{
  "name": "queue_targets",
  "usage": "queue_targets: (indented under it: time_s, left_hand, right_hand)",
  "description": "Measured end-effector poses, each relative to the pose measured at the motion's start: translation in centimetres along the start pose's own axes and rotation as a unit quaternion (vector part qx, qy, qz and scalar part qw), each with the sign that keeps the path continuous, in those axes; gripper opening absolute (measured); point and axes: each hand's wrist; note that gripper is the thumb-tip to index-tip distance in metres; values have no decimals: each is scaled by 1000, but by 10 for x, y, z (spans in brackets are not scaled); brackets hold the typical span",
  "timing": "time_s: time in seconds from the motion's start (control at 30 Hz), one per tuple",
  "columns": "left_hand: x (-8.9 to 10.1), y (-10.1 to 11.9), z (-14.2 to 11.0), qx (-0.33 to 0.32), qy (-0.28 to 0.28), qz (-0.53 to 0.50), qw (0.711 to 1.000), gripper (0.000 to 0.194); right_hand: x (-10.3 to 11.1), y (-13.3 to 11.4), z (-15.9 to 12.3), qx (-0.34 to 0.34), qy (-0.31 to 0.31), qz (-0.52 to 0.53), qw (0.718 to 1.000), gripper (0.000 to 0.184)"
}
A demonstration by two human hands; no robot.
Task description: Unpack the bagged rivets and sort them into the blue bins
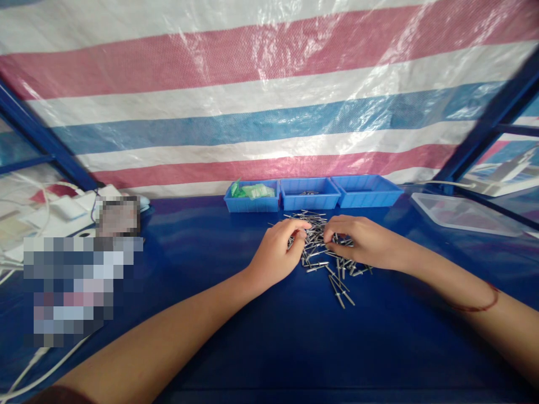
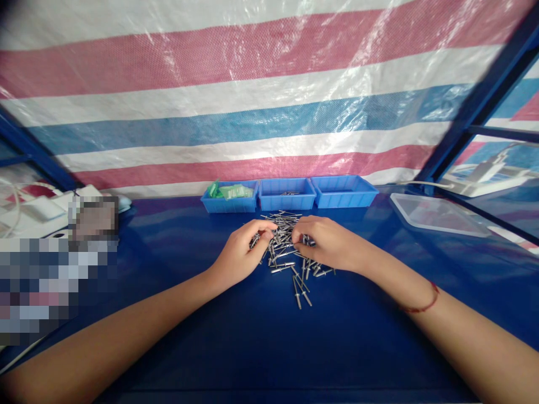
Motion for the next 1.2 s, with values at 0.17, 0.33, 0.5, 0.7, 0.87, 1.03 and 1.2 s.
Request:
queue_targets:
  time_s: [0.17,0.33,0.5,0.7,0.87,1.03,1.2]
  left_hand:
    - [1,3,1,2,1,3,1000,18]
    - [1,4,0,-15,12,-4,1000,18]
    - [2,5,-1,-28,25,-11,999,15]
    - [6,7,-2,-37,53,6,998,6]
    - [8,8,-1,-44,74,-7,996,5]
    - [6,4,1,-41,60,-21,997,5]
    - [5,1,1,-43,32,-21,998,10]
  right_hand:
    - [1,-8,0,-44,53,116,991,24]
    - [-3,-22,4,-136,130,338,922,25]
    - [-10,-32,5,-201,141,504,828,30]
    - [-15,-34,4,-203,103,534,814,28]
    - [-15,-38,4,-202,116,518,823,30]
    - [-11,-43,5,-169,176,493,835,27]
    - [-10,-46,5,-128,172,450,867,25]
Point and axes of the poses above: each hand's wrist, its own z-axis towards the middle knuckle, its own x-axis out of the back of the hand, y = z × x, and after that the axes turned 5 degrees about -y, right-handed
